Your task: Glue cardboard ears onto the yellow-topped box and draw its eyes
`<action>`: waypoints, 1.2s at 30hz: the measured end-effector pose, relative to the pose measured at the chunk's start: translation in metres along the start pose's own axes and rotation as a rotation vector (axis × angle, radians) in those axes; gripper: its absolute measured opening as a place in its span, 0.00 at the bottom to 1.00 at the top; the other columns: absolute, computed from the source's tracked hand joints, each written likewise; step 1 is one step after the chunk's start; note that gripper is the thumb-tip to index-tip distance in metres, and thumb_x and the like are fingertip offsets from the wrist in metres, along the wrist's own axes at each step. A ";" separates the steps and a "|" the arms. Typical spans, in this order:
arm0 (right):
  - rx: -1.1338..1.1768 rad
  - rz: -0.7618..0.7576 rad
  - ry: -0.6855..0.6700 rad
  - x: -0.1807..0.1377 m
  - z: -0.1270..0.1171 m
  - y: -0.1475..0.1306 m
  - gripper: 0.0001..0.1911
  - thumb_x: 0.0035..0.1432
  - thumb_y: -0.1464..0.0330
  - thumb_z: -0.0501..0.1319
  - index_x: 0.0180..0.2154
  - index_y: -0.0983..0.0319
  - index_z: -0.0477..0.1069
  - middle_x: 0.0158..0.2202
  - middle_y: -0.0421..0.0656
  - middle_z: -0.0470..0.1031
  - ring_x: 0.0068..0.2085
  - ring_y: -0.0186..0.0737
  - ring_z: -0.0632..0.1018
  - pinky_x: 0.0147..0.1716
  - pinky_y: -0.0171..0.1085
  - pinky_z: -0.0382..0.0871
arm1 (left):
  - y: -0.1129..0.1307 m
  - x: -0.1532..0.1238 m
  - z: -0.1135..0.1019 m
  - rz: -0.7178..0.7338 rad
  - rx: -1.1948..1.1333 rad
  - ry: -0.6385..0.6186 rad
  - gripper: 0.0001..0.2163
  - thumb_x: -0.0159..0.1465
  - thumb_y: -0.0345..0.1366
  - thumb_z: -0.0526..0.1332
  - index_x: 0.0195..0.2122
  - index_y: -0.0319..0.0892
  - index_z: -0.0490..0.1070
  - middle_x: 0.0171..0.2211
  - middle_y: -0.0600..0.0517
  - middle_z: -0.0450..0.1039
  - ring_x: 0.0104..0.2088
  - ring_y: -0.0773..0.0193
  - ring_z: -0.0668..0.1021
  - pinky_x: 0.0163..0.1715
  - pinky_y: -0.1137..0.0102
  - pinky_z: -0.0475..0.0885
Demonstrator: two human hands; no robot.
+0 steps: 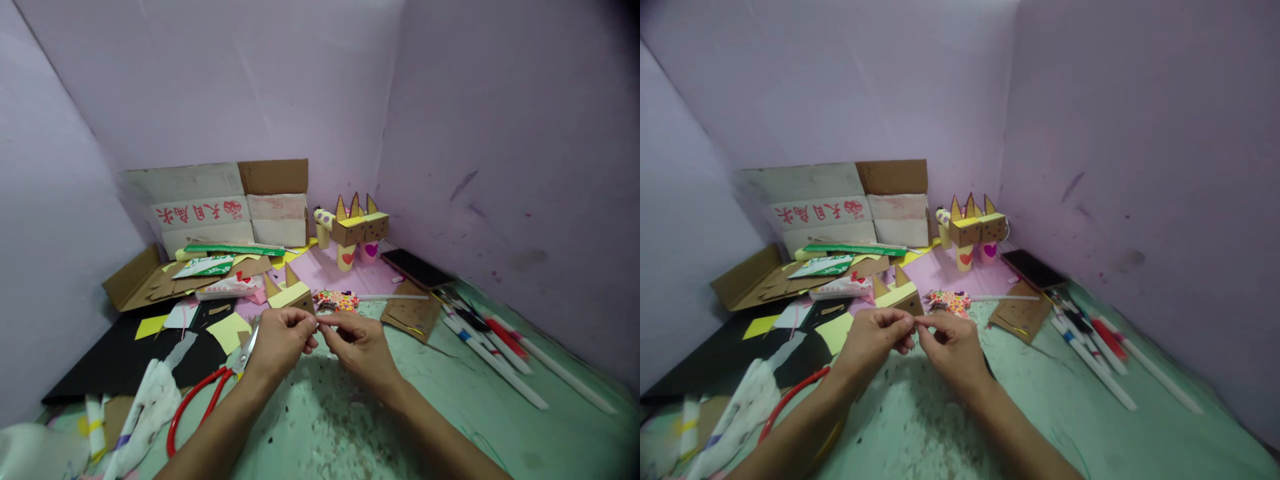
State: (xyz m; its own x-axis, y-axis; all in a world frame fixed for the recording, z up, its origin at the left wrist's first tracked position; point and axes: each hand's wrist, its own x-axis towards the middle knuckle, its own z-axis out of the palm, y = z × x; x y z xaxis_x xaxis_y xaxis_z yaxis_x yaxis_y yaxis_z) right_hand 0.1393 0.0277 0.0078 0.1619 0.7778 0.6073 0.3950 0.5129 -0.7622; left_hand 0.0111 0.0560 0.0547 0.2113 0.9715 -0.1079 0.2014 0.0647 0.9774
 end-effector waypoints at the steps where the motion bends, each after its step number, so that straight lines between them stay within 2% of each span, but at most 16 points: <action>1: 0.001 0.004 -0.001 0.000 0.000 0.000 0.10 0.51 0.75 0.60 0.31 0.60 0.79 0.24 0.41 0.79 0.21 0.34 0.74 0.20 0.31 0.66 | 0.000 0.000 0.000 0.002 0.000 -0.003 0.07 0.53 0.32 0.60 0.22 0.35 0.74 0.13 0.52 0.70 0.14 0.70 0.70 0.17 0.76 0.67; 21: -0.028 0.030 -0.018 -0.001 0.001 0.004 0.10 0.52 0.73 0.60 0.33 0.59 0.79 0.23 0.41 0.79 0.21 0.34 0.74 0.19 0.31 0.66 | -0.003 0.002 -0.001 0.002 -0.013 -0.014 0.06 0.52 0.30 0.60 0.22 0.35 0.73 0.13 0.52 0.70 0.14 0.70 0.70 0.17 0.75 0.67; 27: -0.023 0.020 -0.012 -0.001 0.001 0.003 0.10 0.52 0.74 0.60 0.32 0.58 0.79 0.26 0.42 0.80 0.24 0.36 0.76 0.22 0.33 0.69 | -0.001 0.001 0.000 -0.007 -0.022 -0.005 0.04 0.50 0.29 0.62 0.22 0.35 0.74 0.13 0.52 0.71 0.15 0.69 0.71 0.18 0.75 0.68; 36: -0.018 0.024 -0.017 0.000 0.000 0.003 0.10 0.52 0.74 0.60 0.32 0.59 0.79 0.25 0.41 0.79 0.23 0.35 0.76 0.21 0.32 0.68 | -0.001 0.002 0.000 -0.016 -0.030 -0.011 0.05 0.51 0.30 0.61 0.21 0.35 0.73 0.12 0.52 0.70 0.14 0.70 0.70 0.17 0.75 0.67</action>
State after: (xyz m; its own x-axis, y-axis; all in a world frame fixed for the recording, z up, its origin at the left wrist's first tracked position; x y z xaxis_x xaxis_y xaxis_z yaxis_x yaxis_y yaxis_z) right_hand 0.1402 0.0290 0.0052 0.1566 0.7960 0.5847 0.4073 0.4873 -0.7724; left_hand 0.0116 0.0582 0.0531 0.2185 0.9678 -0.1254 0.1756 0.0874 0.9806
